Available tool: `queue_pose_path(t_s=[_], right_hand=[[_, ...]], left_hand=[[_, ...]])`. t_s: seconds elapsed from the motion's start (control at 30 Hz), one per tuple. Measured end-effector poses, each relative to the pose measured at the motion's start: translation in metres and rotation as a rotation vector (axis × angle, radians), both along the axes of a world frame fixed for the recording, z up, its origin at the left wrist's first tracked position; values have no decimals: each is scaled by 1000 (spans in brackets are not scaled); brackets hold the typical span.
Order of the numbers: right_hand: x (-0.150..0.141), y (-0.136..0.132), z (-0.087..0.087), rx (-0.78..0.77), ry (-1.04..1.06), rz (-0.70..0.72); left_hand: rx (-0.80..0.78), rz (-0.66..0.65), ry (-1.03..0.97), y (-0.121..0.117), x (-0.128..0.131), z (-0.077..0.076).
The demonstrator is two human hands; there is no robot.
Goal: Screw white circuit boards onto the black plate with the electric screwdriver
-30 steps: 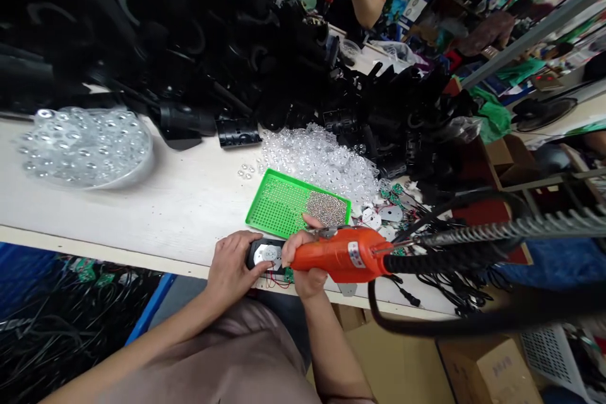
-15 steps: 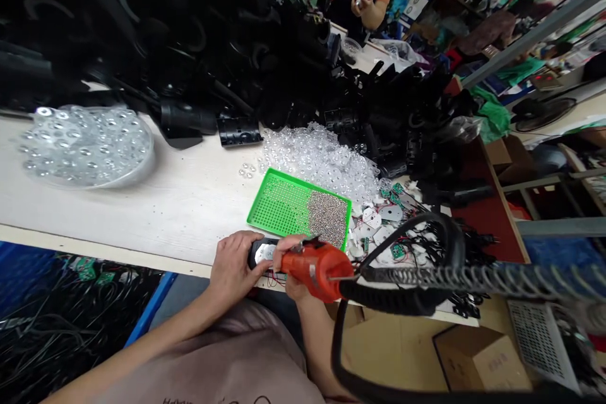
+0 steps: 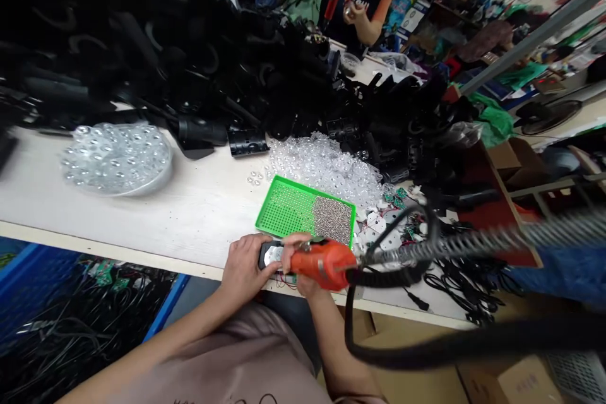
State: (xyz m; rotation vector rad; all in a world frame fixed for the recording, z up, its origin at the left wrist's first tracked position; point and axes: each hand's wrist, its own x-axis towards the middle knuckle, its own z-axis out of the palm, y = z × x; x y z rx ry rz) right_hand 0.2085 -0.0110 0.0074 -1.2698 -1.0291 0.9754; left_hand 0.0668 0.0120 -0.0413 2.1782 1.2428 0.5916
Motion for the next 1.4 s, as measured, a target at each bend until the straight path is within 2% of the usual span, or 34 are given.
queue_pose_path(t_s=[0.1, 0.17, 0.23, 0.3, 0.4, 0.47, 0.53, 0.63, 0.77, 0.83, 0.87, 0.93, 1.03, 1.1, 1.13, 1.2, 1.27, 1.3, 1.33, 1.4], right_hand=[[14, -6, 15, 178, 96, 15], [30, -18, 23, 229, -2, -25], [43, -34, 24, 167, -269, -167], [43, -45, 16, 9, -561, -242], [21, -48, -2, -236, -879, -47], [3, -43, -10, -292, -1018, 44], [-10, -39, -13, -288, -1069, 59], [-18, -38, -13, -272, -1025, 73], [-23, -40, -12, -298, -1120, -11], [-18, -40, -11, -293, -1023, -6], [-13, -40, -11, -286, -892, -16], [4, -41, -12, -260, -486, -121], [24, -47, -19, -171, 167, -353], [27, -53, -23, -94, 386, -420], [26, -57, -23, -63, 406, -419], [23, -65, -18, -35, 273, -328], [29, -75, -9, -28, -77, -166], [37, -80, -4, -34, -309, -129], [49, -87, 0, -58, -553, -138], [80, -102, 4, -183, -1008, -271]], left_hand=[[-25, -11, -3, 2, -4, 2], [-48, -76, -17, 5, -9, 3], [-70, -177, -33, 8, -17, 2], [-84, -247, -39, 10, -23, 1], [-62, -262, -42, 12, -27, -2], [-36, -272, -49, 13, -27, -2], [-21, -293, -56, 13, -27, 0], [-18, -308, -57, 14, -26, 8], [-11, -300, -26, 13, -24, 14], [-11, -287, -14, 13, -26, 13], [-15, -280, -14, 14, -28, 11], [-23, -271, -24, 15, -32, 7], [-1, -276, -64, 13, -34, 5], [42, -279, -138, 7, -25, 9], [43, -284, -189, 3, -18, 12], [-59, -302, -308, -5, -2, 18], [-278, -287, -421, -12, 13, 23], [-395, -255, -470, -14, 18, 24], [-496, -213, -520, -16, 22, 25], [-662, -131, -638, -17, 25, 27]])
